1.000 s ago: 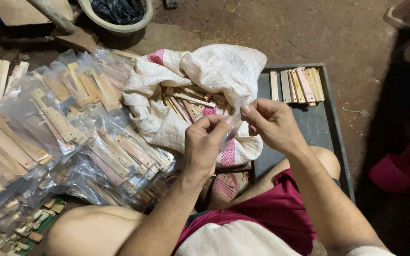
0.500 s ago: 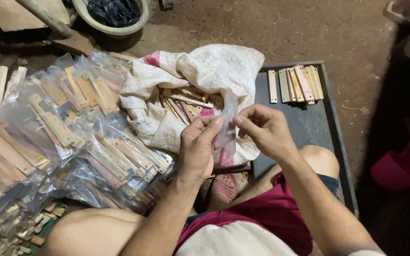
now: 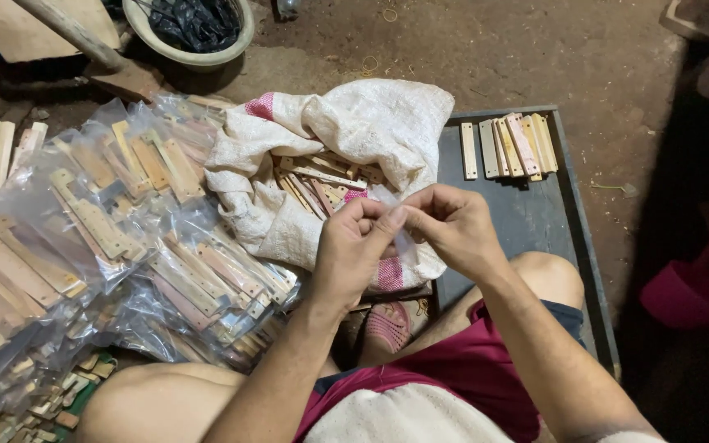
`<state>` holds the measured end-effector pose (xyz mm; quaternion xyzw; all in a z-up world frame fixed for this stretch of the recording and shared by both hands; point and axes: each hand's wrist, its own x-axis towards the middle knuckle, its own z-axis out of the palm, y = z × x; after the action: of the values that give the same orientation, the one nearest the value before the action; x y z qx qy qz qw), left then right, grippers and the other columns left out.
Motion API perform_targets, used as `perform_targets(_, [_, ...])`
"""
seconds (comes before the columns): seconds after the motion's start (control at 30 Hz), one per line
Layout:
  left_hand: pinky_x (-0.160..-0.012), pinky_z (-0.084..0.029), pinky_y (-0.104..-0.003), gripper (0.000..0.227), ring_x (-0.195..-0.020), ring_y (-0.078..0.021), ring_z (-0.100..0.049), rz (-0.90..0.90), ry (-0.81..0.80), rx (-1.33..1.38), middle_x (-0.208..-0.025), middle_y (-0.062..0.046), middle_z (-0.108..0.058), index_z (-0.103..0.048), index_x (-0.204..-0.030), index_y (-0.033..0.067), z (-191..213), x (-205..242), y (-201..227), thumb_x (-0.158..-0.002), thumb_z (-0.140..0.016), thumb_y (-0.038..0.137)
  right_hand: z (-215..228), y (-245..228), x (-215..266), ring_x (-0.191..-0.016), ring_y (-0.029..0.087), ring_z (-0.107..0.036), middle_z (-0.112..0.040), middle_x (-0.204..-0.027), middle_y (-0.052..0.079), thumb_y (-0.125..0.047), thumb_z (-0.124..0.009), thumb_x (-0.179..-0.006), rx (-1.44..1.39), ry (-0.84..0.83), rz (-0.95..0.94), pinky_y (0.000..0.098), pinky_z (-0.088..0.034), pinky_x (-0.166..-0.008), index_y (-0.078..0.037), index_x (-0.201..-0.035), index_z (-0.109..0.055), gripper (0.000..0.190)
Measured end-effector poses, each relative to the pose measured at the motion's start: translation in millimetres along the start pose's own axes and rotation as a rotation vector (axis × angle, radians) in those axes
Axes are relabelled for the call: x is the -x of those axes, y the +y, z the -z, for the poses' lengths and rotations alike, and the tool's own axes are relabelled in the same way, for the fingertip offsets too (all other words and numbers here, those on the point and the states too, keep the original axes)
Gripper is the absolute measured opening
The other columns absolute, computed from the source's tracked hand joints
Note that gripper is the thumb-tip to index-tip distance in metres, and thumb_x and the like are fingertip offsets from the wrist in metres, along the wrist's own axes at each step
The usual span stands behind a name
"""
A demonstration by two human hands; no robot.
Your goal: The person takes wooden slats from a large white sack and packs them into plastic bags by hand.
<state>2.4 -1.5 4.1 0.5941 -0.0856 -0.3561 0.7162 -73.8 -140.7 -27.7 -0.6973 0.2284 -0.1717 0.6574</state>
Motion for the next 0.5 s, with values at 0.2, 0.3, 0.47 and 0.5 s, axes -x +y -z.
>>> perform_targets(0.2, [-0.062, -0.067, -0.035, 0.033, -0.069, -0.0189, -0.072, -0.002, 0.003, 0.064, -0.081, -0.018, -0.07, -0.065, -0.1, -0.0051, 10, -15, -7, -0.098, -0.069, 0.027, 12, 1, -2, -0.057, 0.013, -0.065, -0.069, -0.059, 0.013, -0.007, -0.08, -0.09, -0.068, -0.018, -0.025, 0.0264, -0.056, -0.06, 0.004, -0.092, -0.075, 0.013])
perform_targets(0.3, [-0.054, -0.065, -0.028, 0.034, -0.059, -0.0163, -0.07, -0.038, -0.078, -0.05, -0.073, -0.018, -0.068, -0.065, -0.099, -0.0065, -1, -8, -1, -0.087, -0.083, 0.02, 11, 6, -1, -0.056, 0.012, -0.065, -0.069, -0.058, 0.013, -0.006, -0.083, -0.087, -0.115, -0.041, -0.06, 0.0263, -0.058, -0.06, 0.005, -0.088, -0.074, 0.015])
perform_targets(0.47, [-0.053, -0.064, -0.028, 0.029, -0.06, -0.016, -0.071, 0.002, -0.062, 0.061, -0.074, -0.016, -0.07, -0.065, -0.095, -0.0076, 7, -17, -16, -0.086, -0.083, 0.014, 19, 25, -8, -0.057, 0.017, -0.07, -0.07, -0.063, 0.016, -0.009, -0.08, -0.091, -0.215, -0.057, -0.111, 0.0312, -0.061, -0.063, 0.006, -0.088, -0.071, 0.017])
perform_targets(0.5, [-0.052, -0.064, -0.027, 0.027, -0.059, -0.0161, -0.071, 0.0, -0.048, 0.072, -0.071, -0.016, -0.068, -0.065, -0.093, -0.0072, 8, -18, -19, -0.087, -0.083, 0.013, 21, 32, -9, -0.059, 0.02, -0.072, -0.071, -0.067, 0.019, -0.01, -0.077, -0.093, -0.262, -0.071, -0.112, 0.033, -0.063, -0.064, 0.007, -0.09, -0.07, 0.019])
